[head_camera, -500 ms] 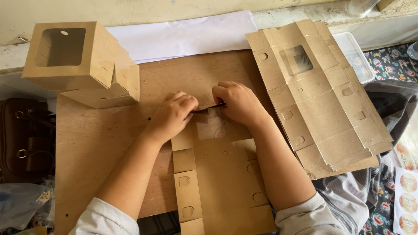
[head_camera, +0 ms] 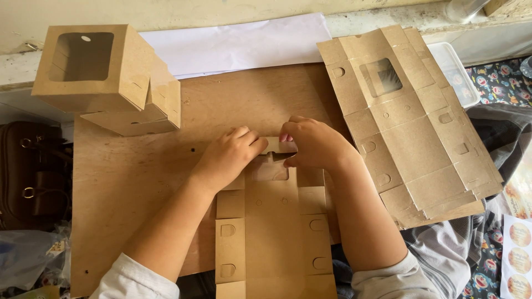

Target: The person assembles a flat cardboard pastry box by hand, repeatedly folding its sides and flaps until it forms a rigid box.

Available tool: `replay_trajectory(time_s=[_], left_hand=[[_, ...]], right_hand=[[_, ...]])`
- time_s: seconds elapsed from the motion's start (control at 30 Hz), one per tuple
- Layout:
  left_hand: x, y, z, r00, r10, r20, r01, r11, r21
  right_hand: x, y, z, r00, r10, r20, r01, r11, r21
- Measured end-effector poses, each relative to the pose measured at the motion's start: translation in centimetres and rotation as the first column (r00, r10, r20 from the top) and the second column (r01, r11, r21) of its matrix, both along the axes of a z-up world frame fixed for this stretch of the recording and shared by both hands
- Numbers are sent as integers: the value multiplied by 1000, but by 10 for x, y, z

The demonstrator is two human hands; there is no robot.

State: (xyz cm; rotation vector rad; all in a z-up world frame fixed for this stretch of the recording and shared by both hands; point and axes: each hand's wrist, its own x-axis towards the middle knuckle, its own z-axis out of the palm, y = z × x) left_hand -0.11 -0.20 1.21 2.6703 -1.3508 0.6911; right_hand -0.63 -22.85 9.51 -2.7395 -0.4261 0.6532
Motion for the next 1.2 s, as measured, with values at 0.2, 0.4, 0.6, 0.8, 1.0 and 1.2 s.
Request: replay_trajectory(time_s=[0.2,0.4,0.6,0.8,1.0,1.2], left_hand=[[-13,7,23,979,43,-200,-27,996,83],[-20,-2,-14,935,129,-331,-118,992,52],[-49,-45,-50,913,339,-225,-296,933,204],[-48,-42,-47,949,299,-97,-275,940,204],[-50,-26,-32,959,235,-160,-230,972,51],[-54,-23,-38,922,326,-208,-317,946,75]], right_hand=[[-12,6,12,1000,-10,9,10,998,-65],[-17,5,-92,917,77,393,7,978,-208],[-55,34,-75,723,312,616,-50,913,-404],[-64,39,-59,719,315,619,-83,924,-374],[-61,38,-78,653,459,602,-116,847,-519],[-64,43,-126,715,149,683,69,957,-280]])
